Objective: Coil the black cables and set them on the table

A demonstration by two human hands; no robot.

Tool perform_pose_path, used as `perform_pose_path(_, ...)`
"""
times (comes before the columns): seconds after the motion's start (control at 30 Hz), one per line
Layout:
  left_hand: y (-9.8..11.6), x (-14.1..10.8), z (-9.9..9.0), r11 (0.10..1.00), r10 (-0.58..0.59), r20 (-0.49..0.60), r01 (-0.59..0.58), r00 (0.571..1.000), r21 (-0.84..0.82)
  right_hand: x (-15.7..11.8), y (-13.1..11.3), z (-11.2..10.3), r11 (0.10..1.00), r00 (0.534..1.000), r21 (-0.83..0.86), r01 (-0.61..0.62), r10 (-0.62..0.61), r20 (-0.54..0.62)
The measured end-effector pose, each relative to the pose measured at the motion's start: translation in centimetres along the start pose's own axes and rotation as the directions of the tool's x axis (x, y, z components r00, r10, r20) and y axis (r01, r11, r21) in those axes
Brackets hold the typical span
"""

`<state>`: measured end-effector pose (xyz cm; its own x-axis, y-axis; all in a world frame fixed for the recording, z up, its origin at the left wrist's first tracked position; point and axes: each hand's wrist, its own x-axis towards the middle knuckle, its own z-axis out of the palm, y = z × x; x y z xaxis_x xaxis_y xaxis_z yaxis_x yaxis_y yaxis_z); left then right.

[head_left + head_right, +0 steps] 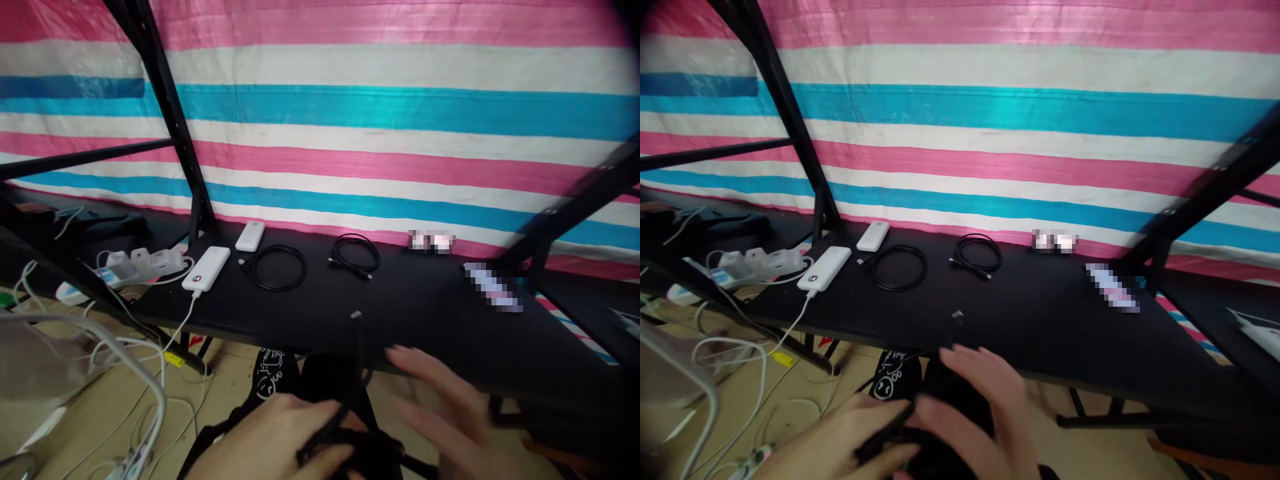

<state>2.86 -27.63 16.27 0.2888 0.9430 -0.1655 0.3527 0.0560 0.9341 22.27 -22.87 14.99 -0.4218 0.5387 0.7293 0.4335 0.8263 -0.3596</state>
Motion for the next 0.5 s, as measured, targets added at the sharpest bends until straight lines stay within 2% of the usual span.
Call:
perform_pose_path(0.07,-0.3,0.2,0.3,0.998,0.045,-0.006,-0.045,0.999,0.052,0.9,-0.4,1.2,1.000,0.982,0.023,-0.014,0.009,0.189)
perform_pose_path(0.13,-0.8,0.0,0.2,0.998,0.068,-0.106,-0.066,0.992,0.017,1.0,-0.4,2.2,0.994,0.943,0.087,-0.072,0.039,0.329)
perform_pose_path(0.23,-1.7,-0.3,-0.1,0.986,0.042,-0.272,-0.084,0.961,-0.145,0.1,0.1,3.1,0.968,0.891,0.119,-0.223,0.153,0.428)
perform_pose_path(0.33,-2.8,0.1,-0.4,0.959,0.044,-0.272,-0.117,0.961,-0.258,-0.8,0.6,2.8,0.925,0.893,0.178,-0.337,0.253,0.373)
perform_pose_path(0.43,-4.1,1.1,-0.5,0.957,0.073,-0.258,-0.140,0.963,-0.254,-1.3,1.1,1.8,0.866,0.895,0.236,-0.440,0.403,0.190)
perform_pose_path(0.5,-5.0,1.8,-0.5,0.959,0.033,-0.262,-0.105,0.964,-0.264,-1.5,1.3,1.0,0.824,0.855,0.242,-0.512,0.517,0.045)
